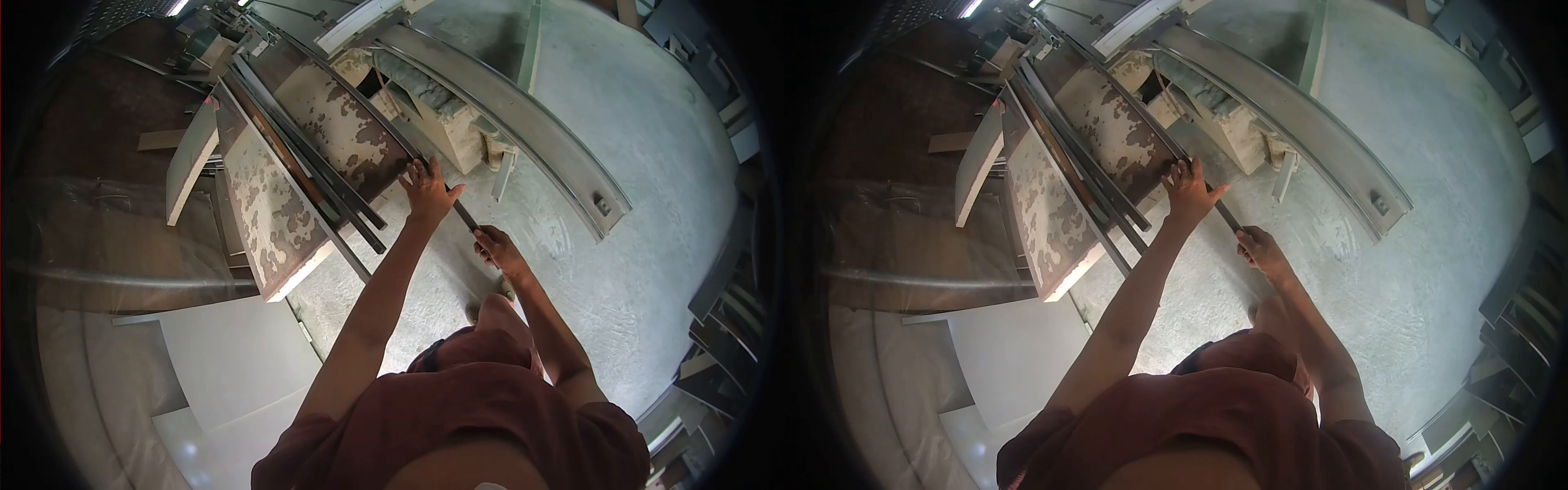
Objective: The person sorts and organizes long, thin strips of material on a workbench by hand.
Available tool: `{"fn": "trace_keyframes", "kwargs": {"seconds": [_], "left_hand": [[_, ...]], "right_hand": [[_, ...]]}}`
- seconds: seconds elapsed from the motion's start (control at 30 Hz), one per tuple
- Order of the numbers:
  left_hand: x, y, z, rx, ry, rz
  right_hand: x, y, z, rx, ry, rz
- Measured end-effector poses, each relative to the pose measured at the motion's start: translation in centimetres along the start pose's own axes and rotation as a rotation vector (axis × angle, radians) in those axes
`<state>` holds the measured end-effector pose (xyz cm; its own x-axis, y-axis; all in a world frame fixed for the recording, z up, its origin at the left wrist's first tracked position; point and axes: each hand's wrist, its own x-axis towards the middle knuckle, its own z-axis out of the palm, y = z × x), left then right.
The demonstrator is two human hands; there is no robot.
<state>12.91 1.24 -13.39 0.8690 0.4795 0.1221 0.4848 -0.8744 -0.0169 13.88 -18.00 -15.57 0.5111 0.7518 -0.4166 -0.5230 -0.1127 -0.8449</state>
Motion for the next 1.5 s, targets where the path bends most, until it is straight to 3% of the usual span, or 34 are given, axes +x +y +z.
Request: {"fn": "trace_keyframes", "kwargs": {"seconds": [0.3,0.6,1.1,1.5], "left_hand": [[1.7,-0.6,-0.8,-0.036,-0.119,-0.035],[2.4,-1.2,0.1,-0.007,-0.039,-0.051],[4.1,-1.5,-1.2,-0.005,-0.182,-0.114],[4.4,-1.5,-0.7,0.032,-0.124,-0.145]], "right_hand": [[2.0,-0.2,0.2,-0.016,-0.014,0.047],[2.9,-0.6,0.2,0.043,-0.048,0.096],[4.5,-1.4,0.6,0.062,-0.086,0.085],[4.8,-1.8,0.2,0.043,-0.131,0.150]]}}
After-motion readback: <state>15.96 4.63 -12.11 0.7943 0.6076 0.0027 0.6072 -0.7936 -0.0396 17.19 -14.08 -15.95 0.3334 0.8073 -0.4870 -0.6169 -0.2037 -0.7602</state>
